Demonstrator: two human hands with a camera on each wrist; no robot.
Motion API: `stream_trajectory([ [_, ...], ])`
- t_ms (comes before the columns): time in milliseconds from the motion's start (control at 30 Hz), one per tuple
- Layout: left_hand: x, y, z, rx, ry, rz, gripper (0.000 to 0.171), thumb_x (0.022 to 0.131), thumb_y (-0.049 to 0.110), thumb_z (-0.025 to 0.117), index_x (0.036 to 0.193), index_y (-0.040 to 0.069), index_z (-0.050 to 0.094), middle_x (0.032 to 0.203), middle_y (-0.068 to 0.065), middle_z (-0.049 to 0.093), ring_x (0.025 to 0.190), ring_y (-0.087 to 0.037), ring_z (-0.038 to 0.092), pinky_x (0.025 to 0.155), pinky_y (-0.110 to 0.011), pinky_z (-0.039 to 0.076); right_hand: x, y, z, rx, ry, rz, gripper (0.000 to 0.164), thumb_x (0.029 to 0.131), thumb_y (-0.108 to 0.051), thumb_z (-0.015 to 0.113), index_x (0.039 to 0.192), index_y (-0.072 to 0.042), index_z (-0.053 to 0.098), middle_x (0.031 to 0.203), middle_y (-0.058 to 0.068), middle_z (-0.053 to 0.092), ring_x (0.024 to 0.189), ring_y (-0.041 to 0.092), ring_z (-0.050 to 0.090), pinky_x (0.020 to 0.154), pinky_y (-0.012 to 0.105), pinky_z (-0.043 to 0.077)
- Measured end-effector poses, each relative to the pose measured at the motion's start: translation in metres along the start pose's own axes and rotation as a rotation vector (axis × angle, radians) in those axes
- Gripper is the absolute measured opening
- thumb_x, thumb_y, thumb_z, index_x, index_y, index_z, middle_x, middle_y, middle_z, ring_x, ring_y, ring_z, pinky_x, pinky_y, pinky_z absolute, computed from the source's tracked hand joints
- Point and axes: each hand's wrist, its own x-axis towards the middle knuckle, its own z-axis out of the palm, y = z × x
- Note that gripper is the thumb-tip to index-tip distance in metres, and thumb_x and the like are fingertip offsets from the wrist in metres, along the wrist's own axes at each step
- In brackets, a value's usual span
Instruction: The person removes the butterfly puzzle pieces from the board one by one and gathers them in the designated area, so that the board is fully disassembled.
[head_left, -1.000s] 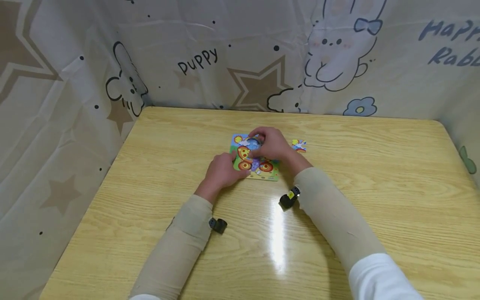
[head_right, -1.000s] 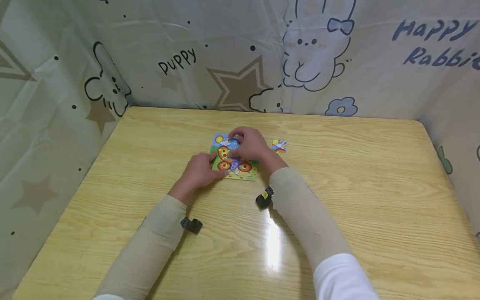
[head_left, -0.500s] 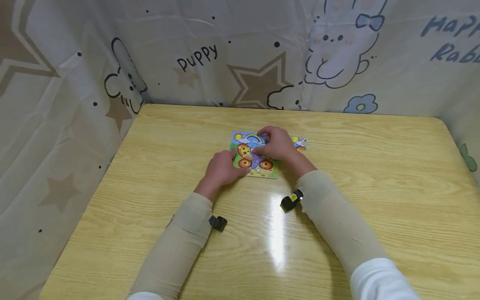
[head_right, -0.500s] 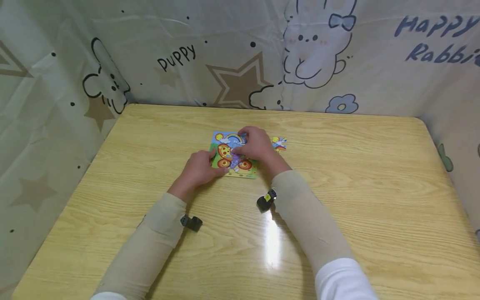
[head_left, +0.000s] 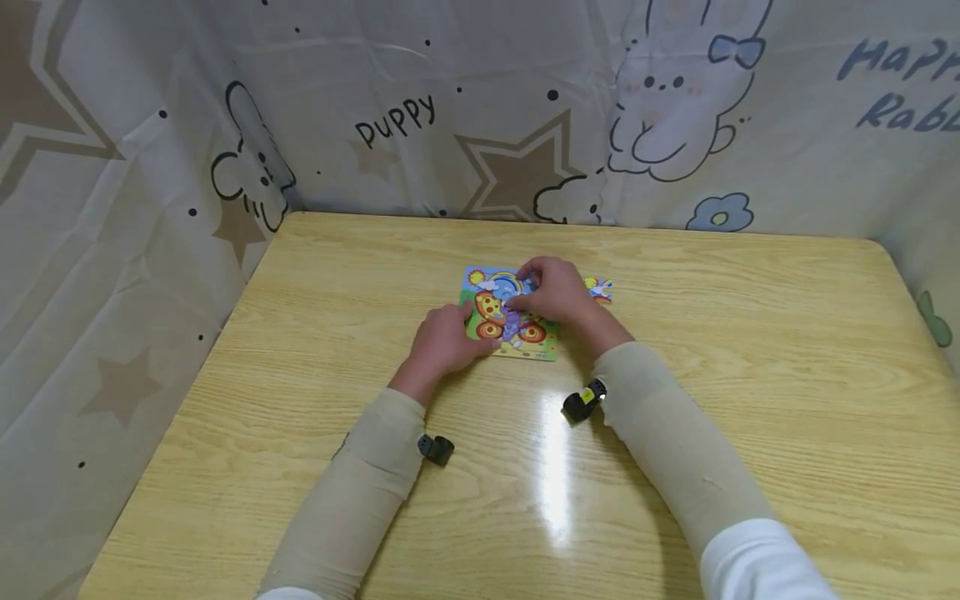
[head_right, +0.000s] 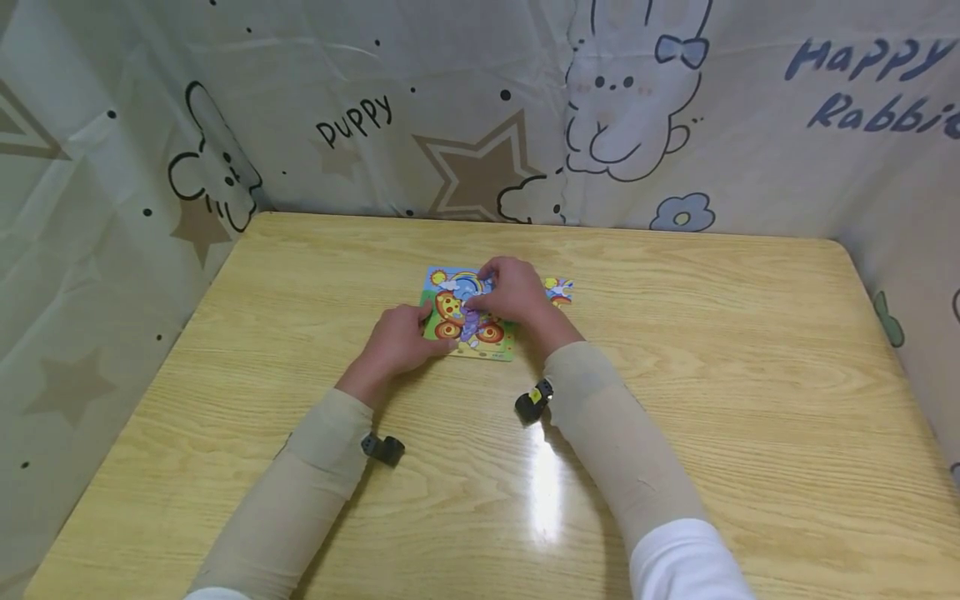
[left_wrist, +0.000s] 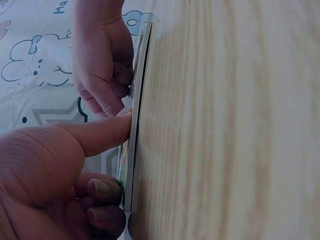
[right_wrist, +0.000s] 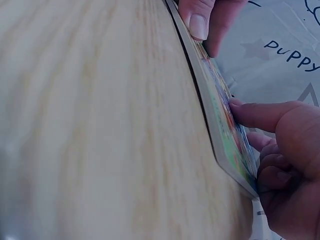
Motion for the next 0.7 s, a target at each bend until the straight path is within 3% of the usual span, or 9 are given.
stream_trajectory([
  [700, -0.0019, 0.0023, -0.0021, 0.011, -0.009, 0.006, 0.083, 0.085, 0.045, 0.079, 0.148, 0.0, 0.047, 0.134, -0.022, 0.058, 0.117, -0.035, 0.056, 0.095, -0.045, 0.045, -0.0069, 0.0042, -0.0044, 0.066, 0.047, -0.087, 0.041, 0.077, -0.032, 0.089, 0.107, -0.01, 0.07, 0.078, 0.007, 0.049, 0.071, 0.022, 0.044, 0.064, 0.035, 0.035],
])
